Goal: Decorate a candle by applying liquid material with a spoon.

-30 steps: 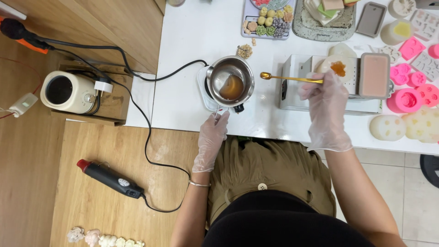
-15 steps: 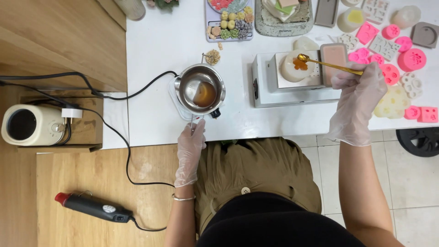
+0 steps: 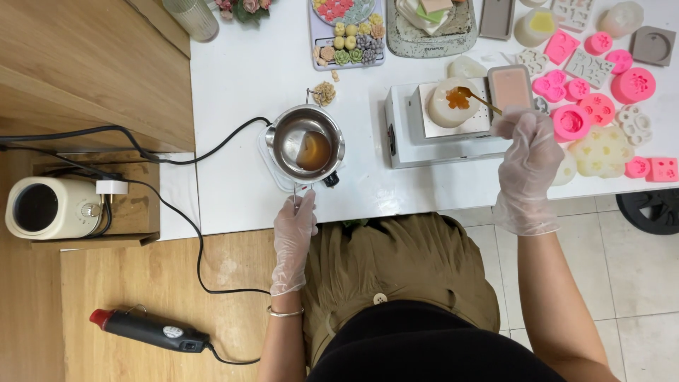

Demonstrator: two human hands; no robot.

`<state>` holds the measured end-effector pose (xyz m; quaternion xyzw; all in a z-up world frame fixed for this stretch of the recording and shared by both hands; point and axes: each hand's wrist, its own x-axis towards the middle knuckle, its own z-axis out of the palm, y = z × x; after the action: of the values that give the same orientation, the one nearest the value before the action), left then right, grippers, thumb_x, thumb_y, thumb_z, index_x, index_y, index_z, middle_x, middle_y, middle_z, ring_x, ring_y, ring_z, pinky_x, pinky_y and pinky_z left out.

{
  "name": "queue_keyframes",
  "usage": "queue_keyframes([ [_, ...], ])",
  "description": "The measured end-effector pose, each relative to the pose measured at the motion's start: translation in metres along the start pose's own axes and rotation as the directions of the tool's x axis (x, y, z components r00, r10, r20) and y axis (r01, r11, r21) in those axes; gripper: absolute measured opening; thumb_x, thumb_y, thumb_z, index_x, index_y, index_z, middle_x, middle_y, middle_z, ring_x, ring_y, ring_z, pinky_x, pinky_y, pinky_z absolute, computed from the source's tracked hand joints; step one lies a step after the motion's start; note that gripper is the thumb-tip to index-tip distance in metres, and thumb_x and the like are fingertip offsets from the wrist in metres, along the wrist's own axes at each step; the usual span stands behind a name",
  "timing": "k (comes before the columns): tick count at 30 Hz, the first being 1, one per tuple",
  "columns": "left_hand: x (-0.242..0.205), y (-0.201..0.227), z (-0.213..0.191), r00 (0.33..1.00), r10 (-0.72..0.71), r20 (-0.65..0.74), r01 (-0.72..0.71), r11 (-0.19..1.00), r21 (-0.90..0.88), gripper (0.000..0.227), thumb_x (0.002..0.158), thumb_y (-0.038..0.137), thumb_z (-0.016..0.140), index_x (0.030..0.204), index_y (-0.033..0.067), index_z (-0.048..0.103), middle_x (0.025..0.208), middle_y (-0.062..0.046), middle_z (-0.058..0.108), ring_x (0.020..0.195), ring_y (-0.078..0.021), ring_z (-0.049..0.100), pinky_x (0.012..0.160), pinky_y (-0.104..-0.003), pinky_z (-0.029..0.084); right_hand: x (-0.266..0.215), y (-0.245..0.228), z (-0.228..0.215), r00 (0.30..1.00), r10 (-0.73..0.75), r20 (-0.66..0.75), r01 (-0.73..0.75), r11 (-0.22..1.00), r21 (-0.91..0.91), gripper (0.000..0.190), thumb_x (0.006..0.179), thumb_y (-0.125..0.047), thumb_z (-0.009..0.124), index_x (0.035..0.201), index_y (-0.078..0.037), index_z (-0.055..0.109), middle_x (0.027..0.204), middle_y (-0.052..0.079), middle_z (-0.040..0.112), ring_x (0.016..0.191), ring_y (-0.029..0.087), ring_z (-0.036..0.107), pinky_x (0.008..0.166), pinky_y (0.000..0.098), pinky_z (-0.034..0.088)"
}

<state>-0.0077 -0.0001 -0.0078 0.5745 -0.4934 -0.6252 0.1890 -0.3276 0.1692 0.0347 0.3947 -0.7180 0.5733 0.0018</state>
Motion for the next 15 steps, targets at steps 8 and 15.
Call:
queue_keyframes([
  [8,0.0,0.0,-0.001,1.0,0.002,-0.006,-0.002,1.0,-0.031,0.035,0.097,0.033,0.067,0.088,-0.0005,0.063,0.064,-0.001,0.052,0.052,-0.0078,0.047,0.046,-0.025,0.041,-0.003,-0.021,0.002,0.979,-0.201,0.024,0.202,0.965,-0.169,0.025,0.128,-0.018,0.044,0.116,0.002,0.054,0.104,0.012,0.067,0.087,0.02,0.065,0.083,0.0287,0.054],
  [15,-0.003,0.002,-0.002,1.0,0.012,-0.004,-0.012,0.999,-0.042,0.037,0.096,0.035,0.065,0.089,-0.0005,0.064,0.063,0.0,0.053,0.052,-0.0079,0.048,0.046,-0.026,0.042,-0.007,-0.056,0.07,0.901,0.419,0.115,-0.396,0.68,0.617,0.028,0.117,-0.024,0.044,0.109,-0.001,0.058,0.086,0.012,0.067,0.075,0.02,0.064,0.074,0.0355,0.056],
])
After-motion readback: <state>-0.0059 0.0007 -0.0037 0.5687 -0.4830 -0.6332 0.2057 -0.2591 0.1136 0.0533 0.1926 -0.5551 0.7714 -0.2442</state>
